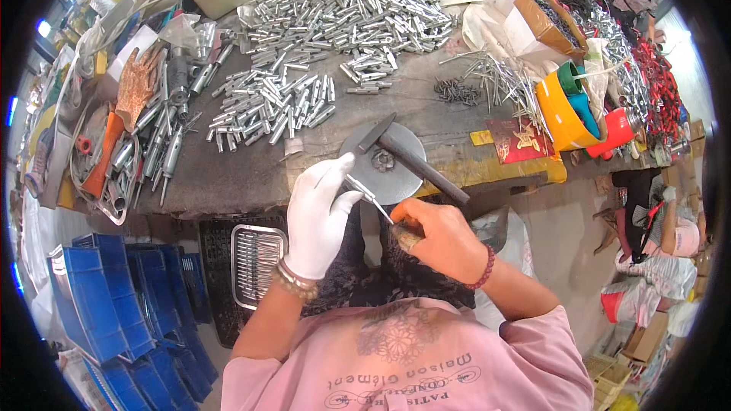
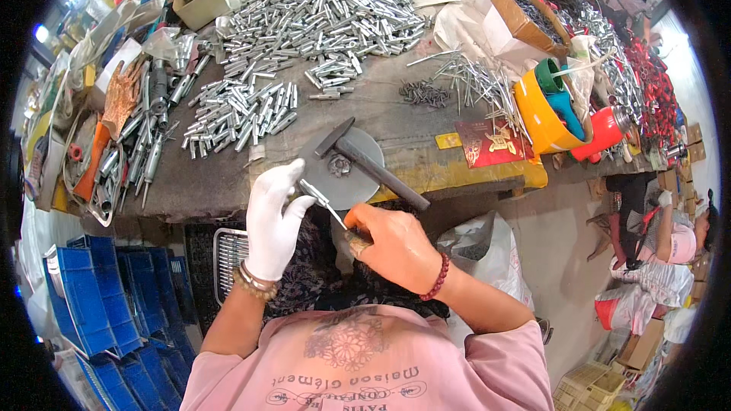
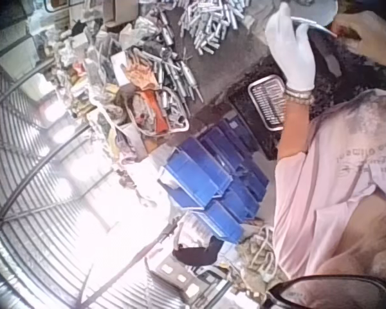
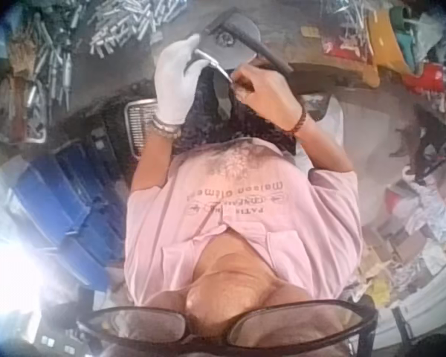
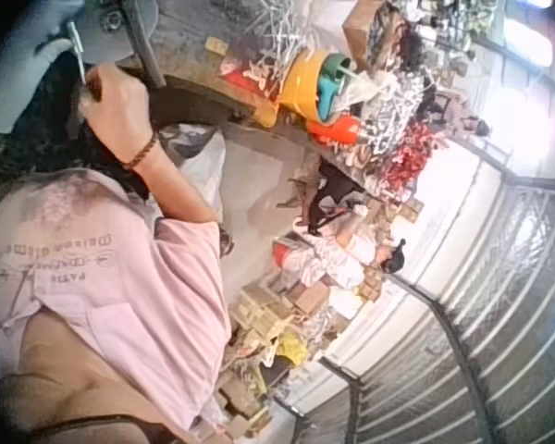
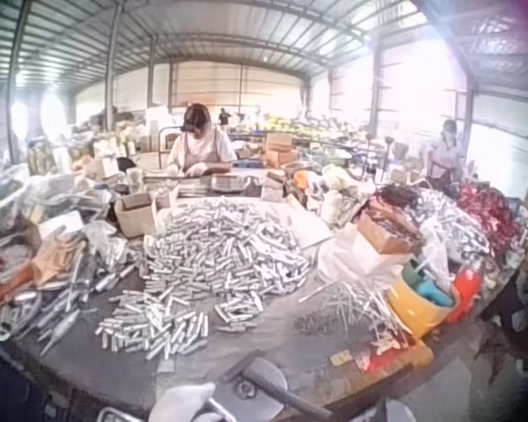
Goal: The person assembles metal components by inserting pins into them, securing them on a metal base, and placing the finished pieces into a metal tray.
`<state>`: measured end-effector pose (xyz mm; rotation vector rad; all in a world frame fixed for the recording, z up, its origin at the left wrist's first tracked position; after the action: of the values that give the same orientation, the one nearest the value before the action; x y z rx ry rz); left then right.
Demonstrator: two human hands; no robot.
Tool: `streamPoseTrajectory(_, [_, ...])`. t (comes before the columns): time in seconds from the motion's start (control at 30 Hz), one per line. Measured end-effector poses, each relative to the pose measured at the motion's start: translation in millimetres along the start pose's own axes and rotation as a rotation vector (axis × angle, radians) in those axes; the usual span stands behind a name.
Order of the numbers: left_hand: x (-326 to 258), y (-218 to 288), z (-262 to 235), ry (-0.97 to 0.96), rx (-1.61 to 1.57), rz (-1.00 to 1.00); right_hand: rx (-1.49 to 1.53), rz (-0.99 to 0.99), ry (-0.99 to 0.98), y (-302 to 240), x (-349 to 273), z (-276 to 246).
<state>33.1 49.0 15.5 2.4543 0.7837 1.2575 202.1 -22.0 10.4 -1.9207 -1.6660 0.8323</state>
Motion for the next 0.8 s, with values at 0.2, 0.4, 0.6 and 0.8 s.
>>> streamPoseTrajectory(0.2, [-66,-18,27,0.092,-0.559,-0.808,0.298,0.163,-0.142,12,-8,24])
streamPoseTrajectory(0.4, [-77,-14,38,0.151,-0.774,-0.935,0.309,0.194,-0.187,6,-16,42])
streamPoseTrajectory(0.6, [-83,-19,17,0.179,-0.72,-0.839,0.246,0.121,-0.177,-12,-13,60])
streamPoseTrajectory(0.8, [-154,-54,-54,0.297,-0.489,-0.986,0.304,-0.009,-0.127,-10,14,30])
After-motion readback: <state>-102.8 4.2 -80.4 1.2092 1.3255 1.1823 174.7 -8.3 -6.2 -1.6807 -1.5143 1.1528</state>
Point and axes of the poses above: each hand's wrist, its own x-axis towards the middle knuckle, its own z-axis out of the palm, y = z × x, the point moved 9 cm from there along x, towards the middle knuckle, and after that the axes turned 13 degrees about z, right-handed, at the moved point
